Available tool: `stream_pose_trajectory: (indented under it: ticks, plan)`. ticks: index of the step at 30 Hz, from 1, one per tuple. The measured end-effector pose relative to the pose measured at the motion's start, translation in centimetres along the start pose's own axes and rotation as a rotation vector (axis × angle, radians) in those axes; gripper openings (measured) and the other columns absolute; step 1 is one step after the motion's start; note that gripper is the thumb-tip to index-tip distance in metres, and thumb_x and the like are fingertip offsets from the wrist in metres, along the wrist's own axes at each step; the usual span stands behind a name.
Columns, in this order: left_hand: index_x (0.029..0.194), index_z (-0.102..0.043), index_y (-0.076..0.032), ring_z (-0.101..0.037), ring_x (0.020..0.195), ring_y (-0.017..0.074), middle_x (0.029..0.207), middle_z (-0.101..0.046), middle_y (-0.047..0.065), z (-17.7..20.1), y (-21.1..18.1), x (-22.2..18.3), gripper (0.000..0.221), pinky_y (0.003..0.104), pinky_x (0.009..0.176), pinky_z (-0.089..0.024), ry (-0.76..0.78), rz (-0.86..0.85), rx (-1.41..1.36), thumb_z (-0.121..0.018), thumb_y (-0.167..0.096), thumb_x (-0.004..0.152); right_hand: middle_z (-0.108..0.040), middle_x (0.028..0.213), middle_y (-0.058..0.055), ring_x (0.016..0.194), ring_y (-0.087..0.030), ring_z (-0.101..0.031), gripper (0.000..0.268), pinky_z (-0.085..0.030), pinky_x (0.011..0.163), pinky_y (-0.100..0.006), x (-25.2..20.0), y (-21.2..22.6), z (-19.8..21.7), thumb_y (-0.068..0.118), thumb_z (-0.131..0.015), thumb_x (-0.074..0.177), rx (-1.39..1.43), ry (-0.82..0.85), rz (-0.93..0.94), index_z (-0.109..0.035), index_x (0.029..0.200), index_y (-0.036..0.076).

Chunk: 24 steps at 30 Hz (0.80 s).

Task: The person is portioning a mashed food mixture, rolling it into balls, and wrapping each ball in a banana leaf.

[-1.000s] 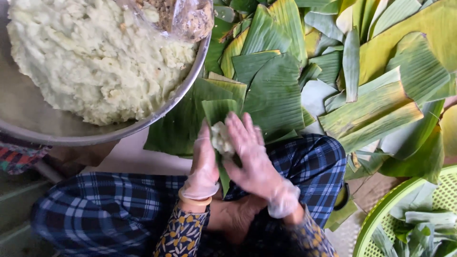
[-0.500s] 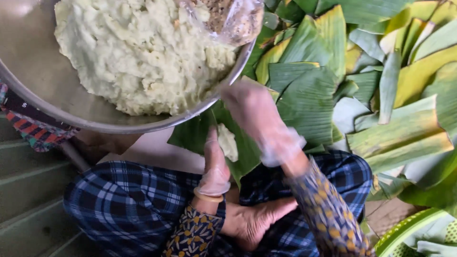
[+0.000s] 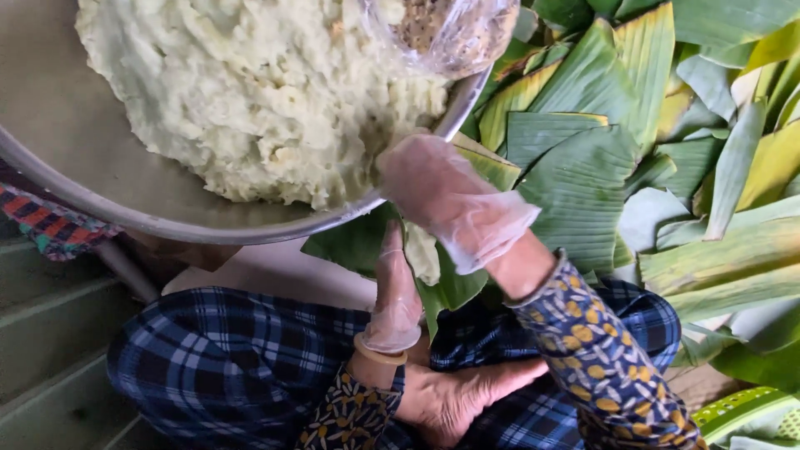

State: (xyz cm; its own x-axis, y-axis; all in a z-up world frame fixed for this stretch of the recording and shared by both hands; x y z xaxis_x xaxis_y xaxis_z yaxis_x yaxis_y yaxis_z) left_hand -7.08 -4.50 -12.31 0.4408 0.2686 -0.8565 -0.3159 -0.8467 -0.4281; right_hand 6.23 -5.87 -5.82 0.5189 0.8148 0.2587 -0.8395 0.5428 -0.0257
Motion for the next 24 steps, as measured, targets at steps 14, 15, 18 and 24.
stream_pose_trajectory:
  ticks: [14,15,18,24]
  plan:
    - [0.159,-0.035,-0.025,-0.024,0.153,0.0271,0.167,-0.026,0.007,-3.7,-3.4,-4.7,0.067,0.051,0.124,-0.014,-0.019,0.015,0.261,-0.035,-0.059,0.101,-0.072,0.089,0.007,0.090,-0.020,-0.073,0.016,-0.059,0.076,-0.037,-5.6,3.0,7.1,0.024,-0.065,0.092,0.631,0.401,-0.317,-0.075,0.105,0.026]
    - [0.160,-0.028,-0.019,-0.020,0.154,0.0322,0.168,-0.021,0.012,-4.9,-4.0,-6.0,0.073,0.054,0.125,-0.010,-0.005,0.001,0.248,-0.037,-0.058,0.099,-0.070,0.086,0.004,0.086,-0.024,-0.071,0.022,-0.057,0.072,-0.039,-6.2,3.3,8.8,0.023,-0.064,0.092,0.404,0.193,-0.147,-0.073,0.112,0.023]
    - [0.160,-0.027,-0.014,-0.021,0.153,0.0367,0.166,-0.025,0.017,-4.9,-1.2,-2.6,0.077,0.055,0.126,-0.012,0.052,-0.009,0.225,-0.040,-0.058,0.098,-0.064,0.104,-0.008,0.097,-0.029,-0.067,0.038,-0.053,0.080,-0.041,-8.2,2.1,10.2,0.024,-0.066,0.090,0.270,-0.011,-0.038,-0.064,0.127,0.016]
    - [0.156,-0.035,-0.011,-0.030,0.150,0.0375,0.162,-0.035,0.019,-9.3,0.9,-1.4,0.076,0.054,0.124,-0.020,0.193,-0.050,0.300,-0.042,-0.058,0.097,-0.062,0.077,-0.006,0.075,-0.026,-0.067,0.050,-0.053,0.088,-0.041,-11.7,-0.9,6.0,0.051,-0.075,0.084,0.115,0.003,-0.153,-0.066,0.109,0.009]
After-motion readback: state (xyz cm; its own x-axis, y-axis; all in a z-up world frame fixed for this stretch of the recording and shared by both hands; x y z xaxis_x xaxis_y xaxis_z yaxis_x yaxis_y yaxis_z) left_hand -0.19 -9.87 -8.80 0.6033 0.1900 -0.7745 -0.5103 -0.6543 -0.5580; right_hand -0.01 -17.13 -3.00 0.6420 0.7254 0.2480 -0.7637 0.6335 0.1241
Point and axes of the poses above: each hand's wrist, its own x-axis towards the middle knuckle, its own z-axis out of the back of the hand, y = z × x, the point moved 9 cm from there along x, towards the middle knuckle
